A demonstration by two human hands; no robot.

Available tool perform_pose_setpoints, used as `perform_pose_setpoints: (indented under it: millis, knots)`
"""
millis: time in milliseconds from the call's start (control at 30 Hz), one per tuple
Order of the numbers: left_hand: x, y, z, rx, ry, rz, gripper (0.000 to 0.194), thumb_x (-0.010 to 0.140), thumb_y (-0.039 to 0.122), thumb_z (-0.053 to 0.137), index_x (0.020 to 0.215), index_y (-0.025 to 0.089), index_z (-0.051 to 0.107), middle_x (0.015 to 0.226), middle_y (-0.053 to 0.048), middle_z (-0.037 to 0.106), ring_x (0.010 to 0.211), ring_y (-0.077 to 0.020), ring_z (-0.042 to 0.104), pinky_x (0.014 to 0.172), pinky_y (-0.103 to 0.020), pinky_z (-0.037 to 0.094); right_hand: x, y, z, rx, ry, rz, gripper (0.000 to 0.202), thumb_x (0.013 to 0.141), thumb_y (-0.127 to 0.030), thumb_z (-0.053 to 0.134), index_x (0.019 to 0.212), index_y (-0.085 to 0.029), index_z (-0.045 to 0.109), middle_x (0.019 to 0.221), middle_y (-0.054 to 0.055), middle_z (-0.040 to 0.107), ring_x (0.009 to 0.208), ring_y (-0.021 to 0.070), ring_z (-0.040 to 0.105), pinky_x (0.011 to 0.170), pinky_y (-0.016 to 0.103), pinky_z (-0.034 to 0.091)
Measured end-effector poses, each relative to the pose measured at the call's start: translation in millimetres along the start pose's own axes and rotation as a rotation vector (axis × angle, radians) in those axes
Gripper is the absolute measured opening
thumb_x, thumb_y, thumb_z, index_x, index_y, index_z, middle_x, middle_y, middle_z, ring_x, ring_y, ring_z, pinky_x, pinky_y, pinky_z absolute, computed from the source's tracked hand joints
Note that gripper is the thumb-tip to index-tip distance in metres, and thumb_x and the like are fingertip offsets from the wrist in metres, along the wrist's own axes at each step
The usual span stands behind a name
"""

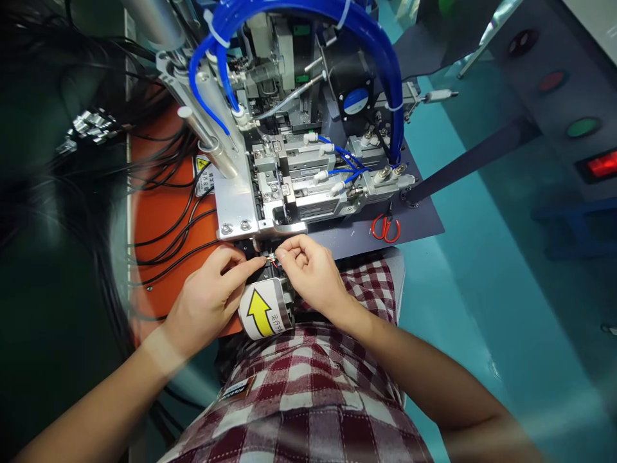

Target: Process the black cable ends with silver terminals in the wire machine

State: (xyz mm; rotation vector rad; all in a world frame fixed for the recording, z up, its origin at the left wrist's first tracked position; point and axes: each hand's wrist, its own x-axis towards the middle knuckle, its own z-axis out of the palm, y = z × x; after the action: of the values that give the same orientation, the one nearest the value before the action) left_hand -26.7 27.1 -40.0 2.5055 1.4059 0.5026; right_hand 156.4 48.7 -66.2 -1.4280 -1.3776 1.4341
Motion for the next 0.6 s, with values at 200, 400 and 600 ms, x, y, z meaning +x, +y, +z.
perform_pose_setpoints:
  millis: [200,400,600]
  knots:
    - [-0.8,-1.2,1.3,0.013,0.007,0.014,0.027,0.090,0.014,0.041,0.106,0.016,0.061,0.086,-0.004,0.051,0.070,-0.0138,0.052,0.058,-0.023,0.043,1.9,-0.8,7.3,-0.054,0.018,-0.048,0.015,0.085,-0.029,0.054,0.075,-0.017,0.055,0.062,-0.003,0.049,0.051,0.0090,0.042,0.049,0.022,0.035]
    - [0.1,-0.4,0.4,0.027,0.002,0.001,0.028,0.091,0.015,0.038,0.107,0.018,0.061,0.086,-0.004,0.051,0.069,-0.0132,0.051,0.059,-0.022,0.044,6.3,1.3,-1.7,-0.024,-0.076,0.102,0.019,0.085,-0.034,0.053,0.077,-0.017,0.056,0.057,-0.004,0.047,0.047,0.0095,0.043,0.044,0.022,0.033]
    - [-0.2,-0.4,0.7,0.026,0.007,0.005,0.029,0.091,0.014,0.039,0.109,0.017,0.061,0.086,-0.004,0.052,0.071,-0.0135,0.053,0.060,-0.023,0.045,2.2,-3.4,1.8,-0.121,0.035,-0.087,0.018,0.087,-0.033,0.053,0.087,-0.017,0.062,0.063,-0.002,0.051,0.051,0.0102,0.043,0.050,0.024,0.034]
